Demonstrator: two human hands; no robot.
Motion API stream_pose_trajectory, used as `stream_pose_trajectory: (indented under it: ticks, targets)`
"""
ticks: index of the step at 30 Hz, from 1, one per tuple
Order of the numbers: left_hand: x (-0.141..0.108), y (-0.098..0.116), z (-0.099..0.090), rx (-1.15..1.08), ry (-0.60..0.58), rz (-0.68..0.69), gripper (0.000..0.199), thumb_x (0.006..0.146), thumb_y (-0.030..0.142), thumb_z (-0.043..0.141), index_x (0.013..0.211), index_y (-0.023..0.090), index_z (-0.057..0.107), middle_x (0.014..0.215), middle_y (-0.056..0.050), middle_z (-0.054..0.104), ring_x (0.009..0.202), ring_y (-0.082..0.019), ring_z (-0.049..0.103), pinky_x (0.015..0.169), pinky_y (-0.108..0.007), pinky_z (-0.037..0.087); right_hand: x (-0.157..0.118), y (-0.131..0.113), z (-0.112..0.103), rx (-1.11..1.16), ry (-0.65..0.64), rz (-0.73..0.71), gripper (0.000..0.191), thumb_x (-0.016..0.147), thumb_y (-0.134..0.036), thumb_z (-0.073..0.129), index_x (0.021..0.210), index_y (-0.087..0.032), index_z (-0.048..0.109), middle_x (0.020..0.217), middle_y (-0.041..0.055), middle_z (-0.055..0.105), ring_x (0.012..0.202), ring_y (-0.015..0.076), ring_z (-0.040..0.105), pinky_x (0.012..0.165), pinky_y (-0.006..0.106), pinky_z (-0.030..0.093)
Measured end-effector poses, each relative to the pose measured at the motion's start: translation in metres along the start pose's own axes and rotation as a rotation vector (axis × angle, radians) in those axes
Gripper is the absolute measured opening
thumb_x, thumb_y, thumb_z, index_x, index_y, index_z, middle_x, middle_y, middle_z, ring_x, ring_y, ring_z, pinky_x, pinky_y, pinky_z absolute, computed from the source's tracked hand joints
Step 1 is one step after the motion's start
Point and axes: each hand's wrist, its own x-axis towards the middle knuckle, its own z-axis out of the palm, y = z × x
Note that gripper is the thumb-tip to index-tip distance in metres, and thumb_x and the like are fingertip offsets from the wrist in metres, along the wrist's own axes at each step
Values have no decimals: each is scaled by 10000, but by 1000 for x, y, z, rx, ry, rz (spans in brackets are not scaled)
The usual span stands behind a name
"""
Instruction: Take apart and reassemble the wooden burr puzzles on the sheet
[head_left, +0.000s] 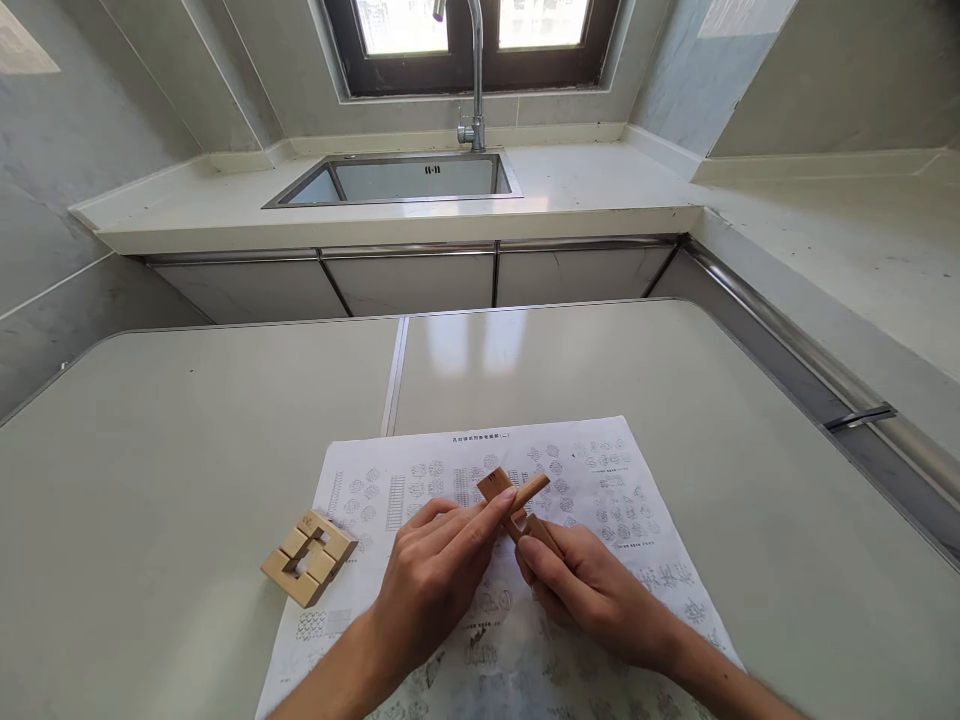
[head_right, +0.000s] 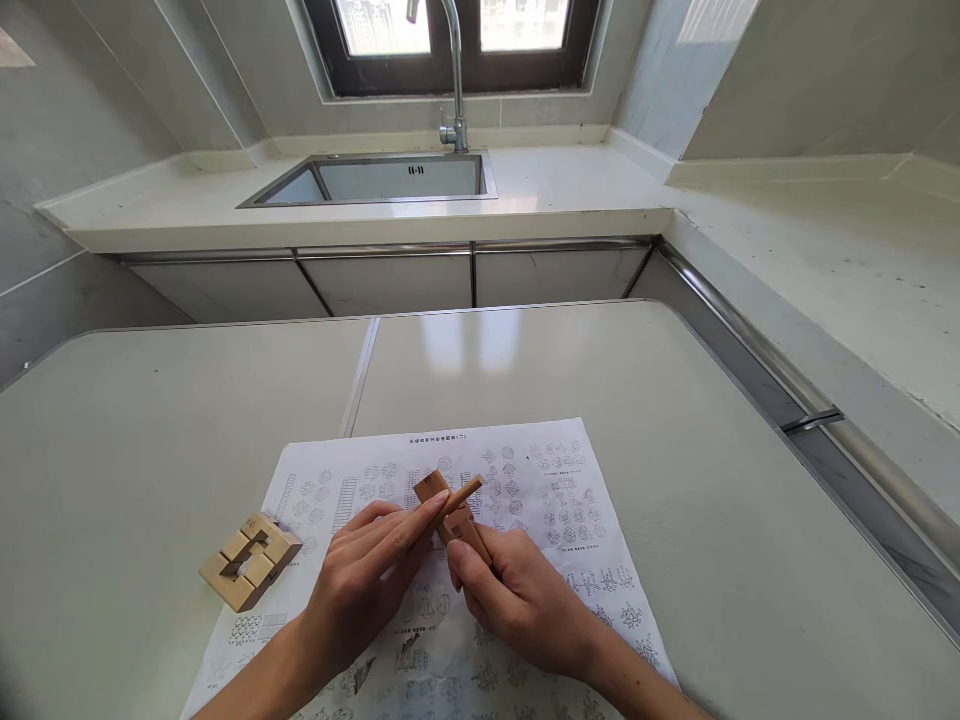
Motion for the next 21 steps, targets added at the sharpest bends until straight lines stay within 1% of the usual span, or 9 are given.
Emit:
stream_pose_trajectory:
  ticks: [7,13,21]
  targets:
    - [0,-1,0,-10,-2,-3,568,1029,0,578,1554,204,510,1101,-64,844,846,-149,785,741,-312,561,0,-1,0,15,-4,2,512,1078,-660,417,787,-238,436,585,-68,395,512,108,317,491,263,281]
    - [-3,-1,0,-33,-19,-24,593,1030,1,588,1571,224,494,1125,-57,839,825,-135,764,758,-317,547,0,0,0,28,-8,0,507,1077,-653,431,791,-235,443,584,-70,398,513,105,317,485,256,282]
    - [-3,0,1,-35,1,-7,581,1025,-9,601,1561,194,503,1143,-68,835,877,-145,783,783,-323,542,0,-2,2,28,2,-10,518,1073,-663,427,785,-233,446,572,-72,397,503,102,320,481,253,292]
